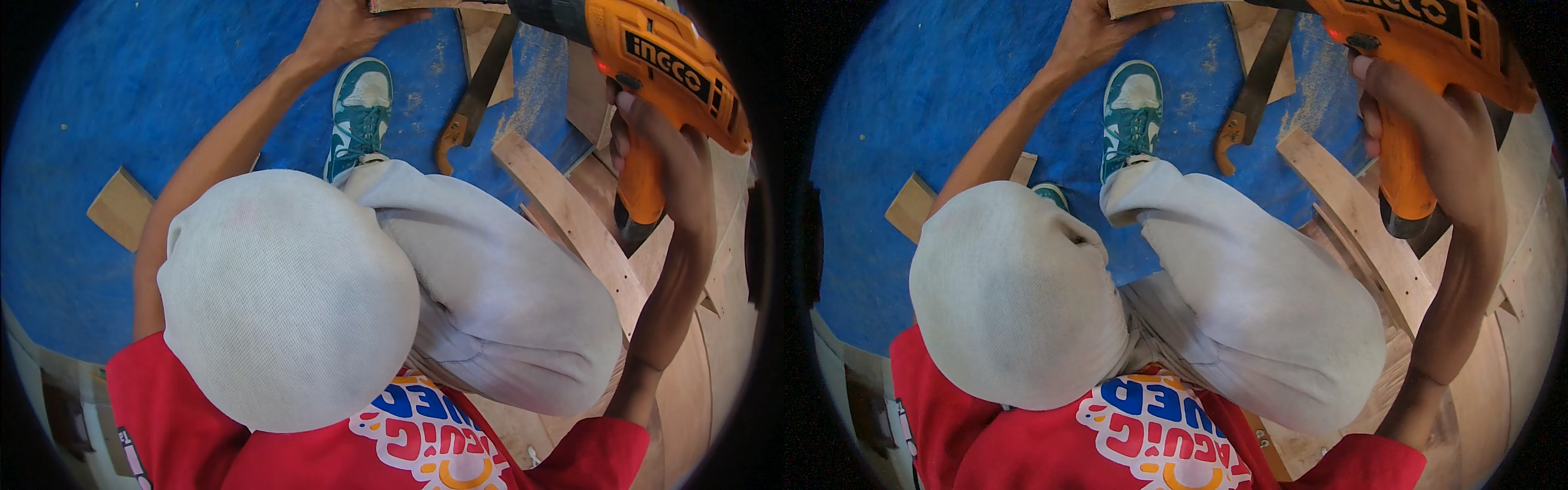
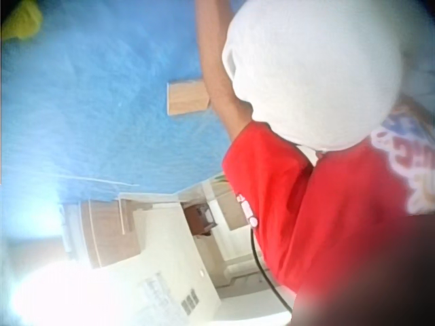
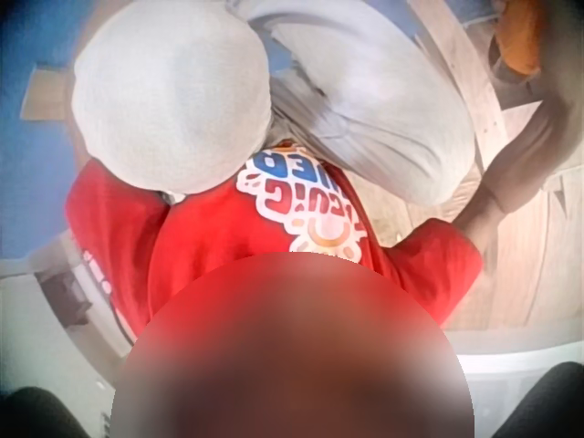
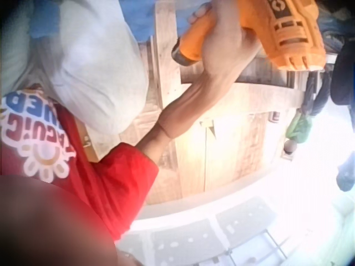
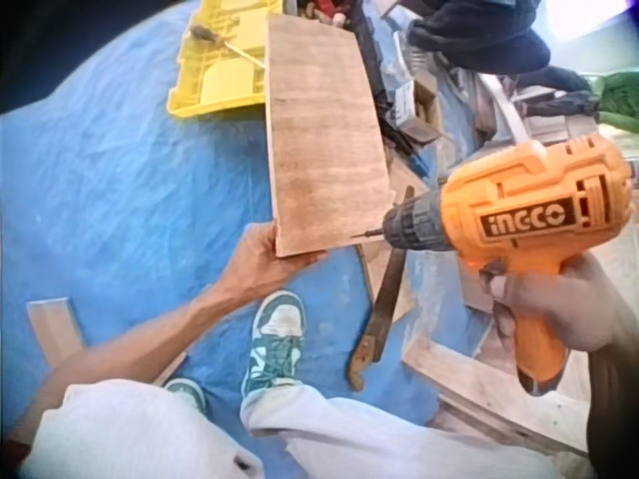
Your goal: The person sits on a blue tarp and assembles small wooden pieces into a frame-like structure. They use a hand saw to trim a piece, then use a cordless drill to drive screws into the wood to join the components.
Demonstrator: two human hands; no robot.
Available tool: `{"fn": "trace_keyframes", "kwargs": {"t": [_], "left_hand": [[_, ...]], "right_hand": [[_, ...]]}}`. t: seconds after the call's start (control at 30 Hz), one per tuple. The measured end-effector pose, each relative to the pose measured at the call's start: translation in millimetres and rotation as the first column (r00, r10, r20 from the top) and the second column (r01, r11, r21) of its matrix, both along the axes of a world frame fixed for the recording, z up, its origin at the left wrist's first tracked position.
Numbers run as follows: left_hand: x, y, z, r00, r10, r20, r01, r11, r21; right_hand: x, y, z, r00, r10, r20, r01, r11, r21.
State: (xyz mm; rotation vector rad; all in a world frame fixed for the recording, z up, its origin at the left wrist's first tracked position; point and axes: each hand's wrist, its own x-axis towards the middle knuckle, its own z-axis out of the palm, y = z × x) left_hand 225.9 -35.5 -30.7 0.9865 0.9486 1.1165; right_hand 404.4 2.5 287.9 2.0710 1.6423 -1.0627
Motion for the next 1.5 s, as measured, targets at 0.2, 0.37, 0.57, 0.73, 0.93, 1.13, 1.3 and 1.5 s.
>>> {"fn": "trace_keyframes", "kwargs": {"t": [0.2, 0.37, 0.57, 0.73, 0.93, 1.13, 1.3, 1.5], "left_hand": [[-1.1, 0.7, -5.0, 0.999, -0.023, 0.042, 0.022, 1.0, 0.023], [0.0, 0.0, -4.3, 0.998, -0.008, 0.058, 0.008, 1.0, 0.004], [-1.9, 3.9, -1.4, 0.998, 0.048, -0.047, -0.043, 0.993, 0.111], [-2.6, 9.7, -1.1, 0.997, 0.052, -0.055, -0.045, 0.991, 0.13], [-2.3, 3.1, -2.5, 0.996, 0.056, -0.07, -0.042, 0.98, 0.192], [-5.2, 6.1, 0.2, 0.989, 0.051, -0.137, -0.022, 0.978, 0.209], [-6.0, 5.4, -1.4, 0.987, 0.058, -0.147, -0.027, 0.978, 0.206], [-6.9, 4.4, -3.7, 0.986, 0.058, -0.156, -0.02, 0.972, 0.233]], "right_hand": [[1.2, 6.7, 0.5, 1.0, 0.013, 0.02, -0.013, 1.0, -0.029], [-1.2, 8.5, 2.5, 0.999, 0.046, -0.014, -0.047, 0.998, -0.04], [1.3, 10.5, -0.7, 1.0, 0.024, -0.011, -0.025, 0.998, -0.057], [1.8, 15.7, -2.7, 1.0, 0.027, -0.013, -0.028, 0.999, -0.04], [-0.3, 11.6, -2.8, 1.0, -0.013, -0.017, 0.012, 0.999, -0.04], [0.3, 20.4, -1.9, 1.0, 0.014, -0.016, -0.015, 0.996, -0.092], [-3.2, 19.5, -4.6, 0.999, -0.022, -0.036, 0.019, 0.997, -0.076], [4.0, 15.8, -4.4, 0.998, -0.048, -0.033, 0.045, 0.996, -0.08]]}}
